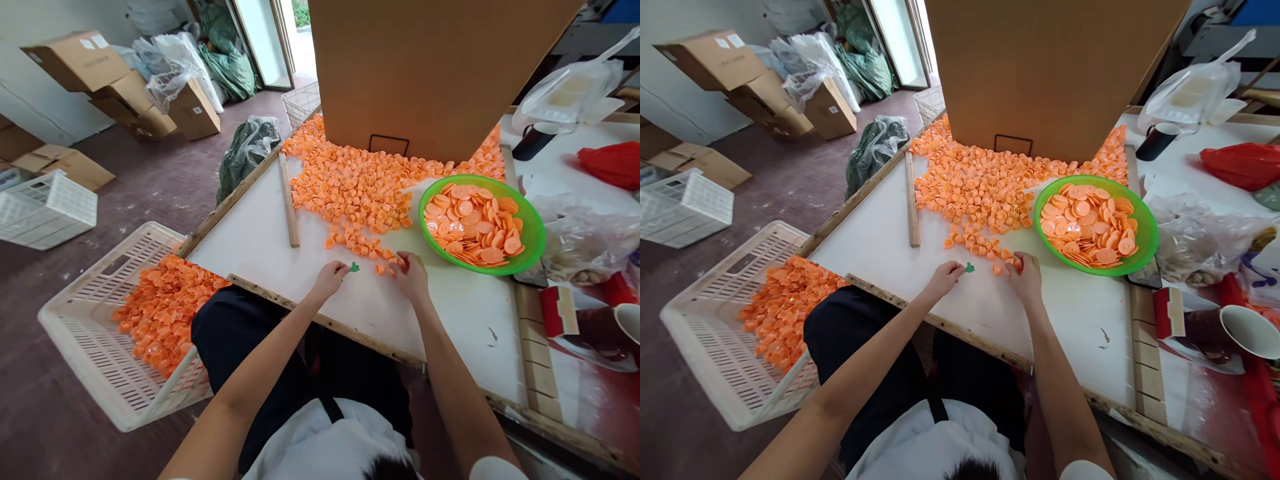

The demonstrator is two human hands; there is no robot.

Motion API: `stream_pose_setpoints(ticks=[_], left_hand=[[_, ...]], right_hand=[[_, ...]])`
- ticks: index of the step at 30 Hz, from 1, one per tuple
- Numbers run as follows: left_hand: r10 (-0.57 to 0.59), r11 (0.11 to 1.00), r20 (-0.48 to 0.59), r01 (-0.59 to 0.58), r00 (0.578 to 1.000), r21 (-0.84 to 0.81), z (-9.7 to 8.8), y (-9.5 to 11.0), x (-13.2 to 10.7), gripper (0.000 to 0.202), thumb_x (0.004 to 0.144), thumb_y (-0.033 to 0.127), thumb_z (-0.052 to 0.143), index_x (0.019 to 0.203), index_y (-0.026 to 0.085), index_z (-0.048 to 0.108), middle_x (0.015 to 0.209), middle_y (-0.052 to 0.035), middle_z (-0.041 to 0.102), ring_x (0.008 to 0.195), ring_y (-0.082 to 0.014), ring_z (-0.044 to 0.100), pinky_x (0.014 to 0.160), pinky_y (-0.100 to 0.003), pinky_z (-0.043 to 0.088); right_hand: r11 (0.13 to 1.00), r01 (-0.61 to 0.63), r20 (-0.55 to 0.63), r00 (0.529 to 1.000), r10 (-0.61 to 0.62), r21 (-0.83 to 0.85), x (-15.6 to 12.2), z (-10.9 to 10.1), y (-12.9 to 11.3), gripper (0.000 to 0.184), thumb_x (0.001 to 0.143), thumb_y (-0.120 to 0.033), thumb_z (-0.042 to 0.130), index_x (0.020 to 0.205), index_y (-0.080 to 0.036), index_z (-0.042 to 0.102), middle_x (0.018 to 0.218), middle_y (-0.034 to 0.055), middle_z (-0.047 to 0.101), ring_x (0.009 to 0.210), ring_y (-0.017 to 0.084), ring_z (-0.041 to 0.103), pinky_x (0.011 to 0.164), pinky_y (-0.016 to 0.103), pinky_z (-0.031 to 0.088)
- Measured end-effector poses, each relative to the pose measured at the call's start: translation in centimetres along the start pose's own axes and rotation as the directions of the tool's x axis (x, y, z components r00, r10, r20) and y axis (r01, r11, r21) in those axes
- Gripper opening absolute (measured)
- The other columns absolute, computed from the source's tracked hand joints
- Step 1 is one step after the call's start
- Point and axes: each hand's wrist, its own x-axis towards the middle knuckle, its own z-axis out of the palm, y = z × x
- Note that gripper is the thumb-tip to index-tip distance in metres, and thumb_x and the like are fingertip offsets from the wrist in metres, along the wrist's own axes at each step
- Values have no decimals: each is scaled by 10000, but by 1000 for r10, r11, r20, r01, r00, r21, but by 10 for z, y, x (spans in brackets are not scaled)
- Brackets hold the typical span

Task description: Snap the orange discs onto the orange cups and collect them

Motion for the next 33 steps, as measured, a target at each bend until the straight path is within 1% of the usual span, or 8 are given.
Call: stream_pose_setpoints(ticks=[8,12,17,20,22,25,28,33], left_hand=[[-105,956,170,147,980,-253,-2,9,-14,371,779,535,574,693,176,540,652,-29,546,512,-99,446,506,-261,369],[-80,946,228,146,970,-290,0,17,-22,397,710,572,619,668,188,531,634,-19,532,518,-97,429,499,-256,348],[41,963,327,50,944,-265,8,29,-46,333,689,501,657,653,192,539,597,2,503,550,-112,439,534,-265,360],[71,969,420,37,905,-244,4,32,-56,332,694,502,664,754,180,616,666,-1,562,584,-115,476,579,-263,402],[73,970,424,35,903,-241,-4,30,-57,386,703,514,668,887,174,655,782,-21,629,614,-117,519,605,-264,432],[57,969,369,37,928,-243,-20,24,-51,476,701,536,685,1004,170,659,908,-50,668,646,-116,562,624,-264,461],[58,968,323,25,945,-249,-33,22,-48,513,692,573,686,1002,165,661,915,-57,673,659,-119,575,633,-265,473],[64,963,322,26,945,-268,-42,19,-51,565,660,599,707,999,151,653,936,-67,670,672,-122,580,633,-263,476]], right_hand=[[992,89,-94,992,-80,92,-9,-12,-22,292,822,-393,595,1023,-186,642,1092,129,574,1043,274,537,956,477,429],[967,136,26,989,-145,215,-31,-8,-47,233,855,-368,578,1022,-215,636,985,75,642,876,217,610,841,410,508],[952,4,143,988,-50,307,-77,2,-68,157,831,-313,602,966,-243,636,815,13,672,709,167,625,696,321,534],[897,-134,221,974,42,421,-102,-11,-72,147,823,-320,591,938,-240,634,783,-5,650,685,141,608,669,278,528],[845,-266,400,914,68,464,-120,-30,-71,162,804,-324,602,934,-235,639,723,-25,622,621,124,583,597,250,517],[819,-434,681,729,73,376,-150,-60,-59,138,764,-298,627,873,-221,661,655,-41,602,566,111,563,515,221,495],[794,-546,740,644,194,267,-185,-81,-34,121,714,-273,678,816,-209,686,640,-32,629,559,128,593,450,214,479],[787,-567,387,801,457,244,-229,-90,12,171,645,-236,816,644,-187,651,529,-23,602,448,133,546,385,240,456]])
